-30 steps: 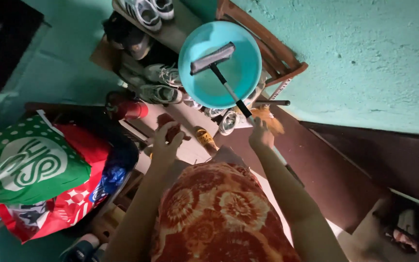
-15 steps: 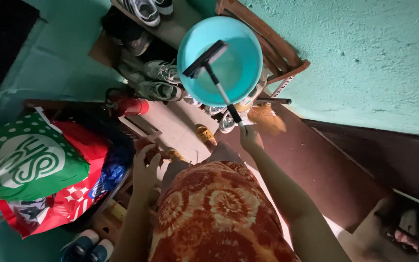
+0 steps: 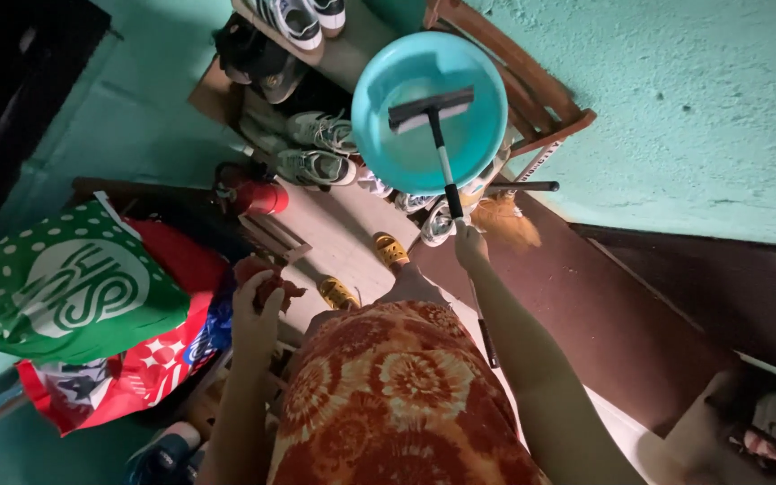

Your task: Cleaning a window pane using a squeegee, a bucket of water, and a cloth.

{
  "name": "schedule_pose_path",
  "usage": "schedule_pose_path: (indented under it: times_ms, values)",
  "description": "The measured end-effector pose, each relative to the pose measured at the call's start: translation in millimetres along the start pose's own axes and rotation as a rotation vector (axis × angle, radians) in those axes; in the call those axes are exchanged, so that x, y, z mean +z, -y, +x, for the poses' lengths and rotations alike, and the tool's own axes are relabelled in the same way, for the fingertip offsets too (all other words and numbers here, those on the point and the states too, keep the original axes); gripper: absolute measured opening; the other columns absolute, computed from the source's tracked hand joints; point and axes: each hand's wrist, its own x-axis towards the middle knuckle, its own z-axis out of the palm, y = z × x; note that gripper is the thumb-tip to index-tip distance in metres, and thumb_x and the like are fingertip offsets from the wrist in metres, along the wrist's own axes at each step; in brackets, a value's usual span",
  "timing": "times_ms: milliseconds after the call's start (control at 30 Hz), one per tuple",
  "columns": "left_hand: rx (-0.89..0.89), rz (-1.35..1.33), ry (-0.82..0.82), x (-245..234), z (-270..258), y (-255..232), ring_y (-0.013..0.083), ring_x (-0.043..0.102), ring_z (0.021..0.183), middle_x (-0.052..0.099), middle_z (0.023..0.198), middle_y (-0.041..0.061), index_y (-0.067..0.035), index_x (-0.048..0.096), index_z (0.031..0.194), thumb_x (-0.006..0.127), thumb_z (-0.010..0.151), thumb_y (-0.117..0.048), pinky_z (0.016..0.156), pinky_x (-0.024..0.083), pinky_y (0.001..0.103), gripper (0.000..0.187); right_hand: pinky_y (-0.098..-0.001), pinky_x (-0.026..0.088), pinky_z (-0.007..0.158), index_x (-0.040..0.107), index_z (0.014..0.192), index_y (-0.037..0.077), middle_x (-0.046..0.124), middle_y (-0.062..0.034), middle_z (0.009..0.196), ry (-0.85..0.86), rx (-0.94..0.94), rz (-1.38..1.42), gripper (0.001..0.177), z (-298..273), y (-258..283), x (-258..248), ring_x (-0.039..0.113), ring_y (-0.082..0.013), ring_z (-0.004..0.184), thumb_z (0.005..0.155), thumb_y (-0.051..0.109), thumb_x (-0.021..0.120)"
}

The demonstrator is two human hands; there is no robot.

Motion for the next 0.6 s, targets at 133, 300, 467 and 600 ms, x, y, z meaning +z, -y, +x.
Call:
schedule_pose_path:
  times_ms: [133,300,467,600]
  values:
    - [-0.077,0.029,0.008,-16.4,-8.5,-18.4,0.0342,0.051,0.127,0.049,0.135,0.019,-0.017,0.059,0.142,0.065,0.100,-0.032,0.118,0.033,0.049,0.046,-0.0487,0.056,0.091,0.061,0.132,-0.001,0.067,-0.0248,0.123,0.011,0.024,-0.018,0.072,31.3,-25.8,20.1,0.069,-0.0360,0.110,0.109,0.060,0.031]
    - [-0.051,0.030,-0.025,-19.2,-5.7,-6.1,0.0336,0.050,0.127,0.049,0.132,0.019,-0.018,0.060,0.142,0.067,0.099,-0.031,0.118,0.033,0.047,0.046,-0.0458,0.051,0.084,0.059,0.126,0.002,0.060,-0.0178,0.112,-0.016,0.053,0.100,0.060,8.2,-10.1,14.7,0.060,-0.0305,0.099,0.111,0.054,0.033]
    - [0.021,-0.012,-0.029,-6.3,-1.1,-10.5,0.0334,0.052,0.124,0.051,0.128,0.021,-0.013,0.062,0.139,0.068,0.098,-0.026,0.117,0.034,0.048,0.043,-0.0280,0.038,0.046,0.053,0.081,0.017,0.044,0.0043,0.062,-0.011,0.124,0.282,0.041,-42.1,35.6,-17.8,0.044,-0.0106,0.048,0.109,0.046,0.041]
    - [0.055,-0.060,-0.049,10.2,6.4,-17.5,0.0311,0.054,0.119,0.051,0.126,0.019,-0.010,0.061,0.139,0.067,0.099,-0.022,0.115,0.037,0.045,0.042,-0.0418,0.043,0.066,0.059,0.098,0.009,0.056,-0.0118,0.080,-0.087,-0.061,0.170,0.046,-51.5,21.4,-30.7,0.056,-0.0269,0.072,0.108,0.051,0.042]
